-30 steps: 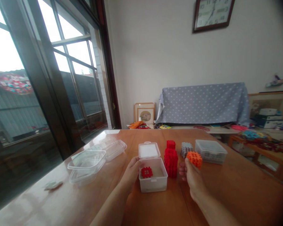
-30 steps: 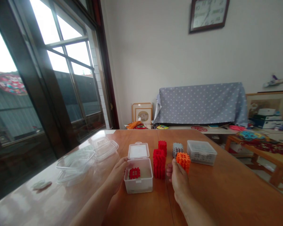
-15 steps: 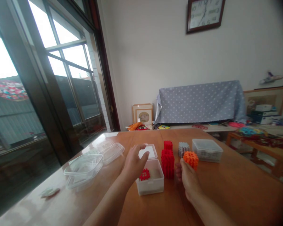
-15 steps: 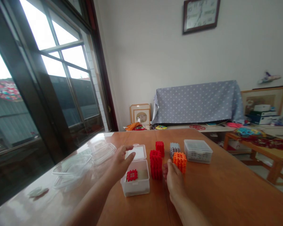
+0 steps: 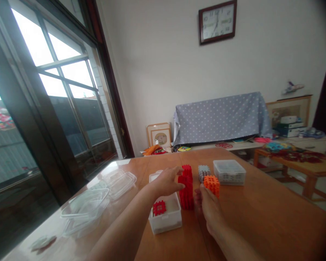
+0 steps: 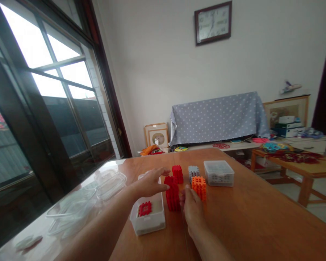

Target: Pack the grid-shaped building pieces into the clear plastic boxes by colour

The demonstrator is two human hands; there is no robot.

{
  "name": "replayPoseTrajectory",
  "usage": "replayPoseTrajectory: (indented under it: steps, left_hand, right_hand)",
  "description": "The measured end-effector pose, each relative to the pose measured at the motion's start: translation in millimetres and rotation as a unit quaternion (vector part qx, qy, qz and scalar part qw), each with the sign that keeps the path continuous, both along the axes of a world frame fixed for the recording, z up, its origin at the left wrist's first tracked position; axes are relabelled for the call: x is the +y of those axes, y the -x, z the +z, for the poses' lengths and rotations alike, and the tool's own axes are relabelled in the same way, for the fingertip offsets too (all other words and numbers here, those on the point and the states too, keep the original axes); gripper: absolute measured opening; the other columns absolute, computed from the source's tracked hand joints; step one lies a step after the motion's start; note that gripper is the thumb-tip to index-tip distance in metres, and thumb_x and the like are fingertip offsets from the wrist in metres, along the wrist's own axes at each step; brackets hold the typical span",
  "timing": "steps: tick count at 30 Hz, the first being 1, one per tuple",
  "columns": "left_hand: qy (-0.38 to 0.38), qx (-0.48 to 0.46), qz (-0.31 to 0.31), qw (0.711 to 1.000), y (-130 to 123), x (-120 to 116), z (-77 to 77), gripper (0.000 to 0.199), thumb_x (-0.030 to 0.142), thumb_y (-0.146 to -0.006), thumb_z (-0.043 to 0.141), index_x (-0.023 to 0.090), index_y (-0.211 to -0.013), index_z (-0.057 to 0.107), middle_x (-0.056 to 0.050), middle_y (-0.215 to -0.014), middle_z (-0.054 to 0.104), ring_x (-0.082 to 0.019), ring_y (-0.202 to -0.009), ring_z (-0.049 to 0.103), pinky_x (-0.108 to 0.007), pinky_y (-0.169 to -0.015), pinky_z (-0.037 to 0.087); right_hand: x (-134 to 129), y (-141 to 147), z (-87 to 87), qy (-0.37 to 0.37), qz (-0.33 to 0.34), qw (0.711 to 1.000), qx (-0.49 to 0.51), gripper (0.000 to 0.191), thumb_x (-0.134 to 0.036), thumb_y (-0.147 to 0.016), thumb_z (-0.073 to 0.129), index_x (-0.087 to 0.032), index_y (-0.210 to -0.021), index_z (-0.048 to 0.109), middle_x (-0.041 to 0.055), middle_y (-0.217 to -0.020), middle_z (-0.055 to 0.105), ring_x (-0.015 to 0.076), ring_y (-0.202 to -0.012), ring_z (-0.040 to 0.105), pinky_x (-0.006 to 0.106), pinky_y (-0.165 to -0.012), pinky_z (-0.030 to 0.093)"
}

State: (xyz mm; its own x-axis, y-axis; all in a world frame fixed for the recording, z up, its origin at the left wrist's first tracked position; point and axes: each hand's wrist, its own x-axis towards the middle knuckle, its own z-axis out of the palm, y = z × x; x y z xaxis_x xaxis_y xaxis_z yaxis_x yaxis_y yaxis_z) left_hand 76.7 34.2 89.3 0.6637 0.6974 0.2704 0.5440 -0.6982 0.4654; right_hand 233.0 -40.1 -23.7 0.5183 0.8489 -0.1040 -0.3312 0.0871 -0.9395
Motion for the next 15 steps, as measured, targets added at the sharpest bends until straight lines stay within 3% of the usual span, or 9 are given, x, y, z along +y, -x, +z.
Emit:
replayPoseTrajectory:
  steps: [15]
  left_hand:
    - [0.002, -0.017, 0.019, 1.000, -1.9, 7.4, -8.9, 0.056, 0.028, -0.070, 0.076, 0.023, -0.124, 0.064, -0.007, -0.118, 0.070, -0.028, -0.106, 0.065, -0.038, -0.095, 0.048]
  right_hand:
    - [0.0, -2.1, 2.0, 0.017, 0.018, 1.000, -0.007, 0.044, -0.066, -0.079, 0.057, -0.023, -0.076, 0.062, 0.0011, -0.064, 0.067, 0.0188, -0.056, 0.058, 0.029, -0.051, 0.040]
